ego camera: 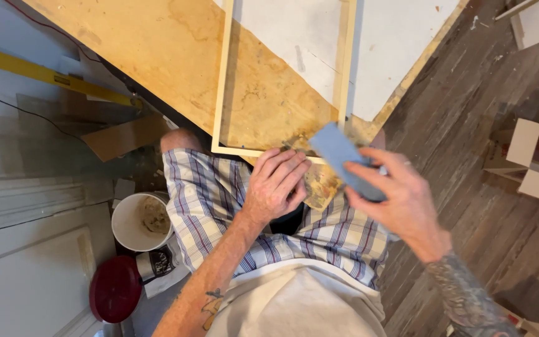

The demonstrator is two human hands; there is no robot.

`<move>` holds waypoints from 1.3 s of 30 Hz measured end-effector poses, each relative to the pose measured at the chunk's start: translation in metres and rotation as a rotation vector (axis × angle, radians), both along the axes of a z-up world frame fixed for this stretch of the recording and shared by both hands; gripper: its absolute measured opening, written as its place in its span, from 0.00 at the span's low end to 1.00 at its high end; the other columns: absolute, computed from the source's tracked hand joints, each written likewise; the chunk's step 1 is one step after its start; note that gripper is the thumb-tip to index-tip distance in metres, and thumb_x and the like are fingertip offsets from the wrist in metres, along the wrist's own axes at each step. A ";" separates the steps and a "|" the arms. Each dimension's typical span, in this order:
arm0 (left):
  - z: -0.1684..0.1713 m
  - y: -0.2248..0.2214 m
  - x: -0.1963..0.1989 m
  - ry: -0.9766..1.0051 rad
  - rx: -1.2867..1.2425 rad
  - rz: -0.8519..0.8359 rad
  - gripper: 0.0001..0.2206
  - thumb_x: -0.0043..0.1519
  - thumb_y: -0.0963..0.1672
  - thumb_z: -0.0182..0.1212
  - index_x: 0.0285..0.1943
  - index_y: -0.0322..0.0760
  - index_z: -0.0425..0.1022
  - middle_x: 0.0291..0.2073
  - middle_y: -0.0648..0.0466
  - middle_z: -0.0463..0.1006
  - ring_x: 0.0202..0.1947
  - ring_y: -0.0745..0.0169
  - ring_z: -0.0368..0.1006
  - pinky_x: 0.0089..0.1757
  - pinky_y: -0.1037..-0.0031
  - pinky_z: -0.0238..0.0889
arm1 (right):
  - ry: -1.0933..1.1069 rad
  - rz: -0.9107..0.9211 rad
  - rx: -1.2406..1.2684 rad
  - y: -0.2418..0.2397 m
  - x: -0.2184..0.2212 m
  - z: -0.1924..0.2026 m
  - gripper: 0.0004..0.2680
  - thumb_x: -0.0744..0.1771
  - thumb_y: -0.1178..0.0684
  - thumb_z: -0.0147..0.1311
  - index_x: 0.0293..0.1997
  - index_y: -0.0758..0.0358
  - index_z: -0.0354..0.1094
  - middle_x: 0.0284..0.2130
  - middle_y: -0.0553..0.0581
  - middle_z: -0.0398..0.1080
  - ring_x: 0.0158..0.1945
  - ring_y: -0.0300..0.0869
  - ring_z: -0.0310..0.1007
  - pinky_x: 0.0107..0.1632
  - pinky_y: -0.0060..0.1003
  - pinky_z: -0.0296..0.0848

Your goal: Sanding the edges and surfaces of a small wooden frame using a manual sanding block on a workbench.

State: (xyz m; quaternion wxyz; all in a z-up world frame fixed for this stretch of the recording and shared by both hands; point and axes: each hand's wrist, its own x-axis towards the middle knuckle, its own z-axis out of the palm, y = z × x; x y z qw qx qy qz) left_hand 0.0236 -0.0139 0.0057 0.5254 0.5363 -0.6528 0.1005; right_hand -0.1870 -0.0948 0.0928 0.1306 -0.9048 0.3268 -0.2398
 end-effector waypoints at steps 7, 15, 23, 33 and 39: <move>0.000 0.003 0.000 -0.010 0.022 -0.008 0.11 0.59 0.41 0.59 0.47 0.35 0.83 0.47 0.48 0.82 0.46 0.49 0.79 0.55 0.56 0.69 | -0.019 -0.005 0.006 0.013 0.016 -0.010 0.13 0.61 0.49 0.69 0.49 0.51 0.79 0.51 0.55 0.75 0.44 0.48 0.75 0.49 0.42 0.77; 0.000 0.002 0.001 -0.006 -0.008 -0.003 0.11 0.59 0.41 0.59 0.48 0.36 0.83 0.47 0.49 0.82 0.47 0.51 0.79 0.56 0.57 0.69 | -0.046 -0.032 -0.019 0.007 0.017 -0.013 0.12 0.62 0.50 0.69 0.49 0.53 0.79 0.51 0.58 0.74 0.45 0.50 0.76 0.50 0.44 0.76; -0.005 0.002 -0.002 -0.004 0.005 -0.001 0.11 0.59 0.42 0.59 0.48 0.36 0.82 0.47 0.49 0.82 0.47 0.51 0.79 0.56 0.57 0.69 | -0.056 -0.043 -0.065 -0.001 0.013 -0.004 0.12 0.63 0.52 0.70 0.49 0.57 0.79 0.50 0.61 0.74 0.46 0.52 0.76 0.53 0.44 0.76; -0.007 0.000 -0.001 -0.006 -0.003 -0.001 0.12 0.59 0.41 0.58 0.48 0.36 0.82 0.47 0.49 0.82 0.47 0.50 0.79 0.56 0.56 0.69 | -0.049 -0.045 -0.028 0.002 0.017 -0.011 0.12 0.62 0.51 0.70 0.50 0.55 0.79 0.51 0.60 0.74 0.45 0.52 0.76 0.49 0.46 0.77; -0.008 -0.001 0.002 -0.005 -0.001 0.005 0.11 0.59 0.42 0.58 0.48 0.36 0.82 0.47 0.48 0.82 0.47 0.50 0.79 0.55 0.56 0.69 | -0.050 -0.033 -0.010 0.000 0.006 0.008 0.12 0.62 0.52 0.70 0.48 0.53 0.80 0.51 0.57 0.75 0.44 0.49 0.76 0.49 0.40 0.76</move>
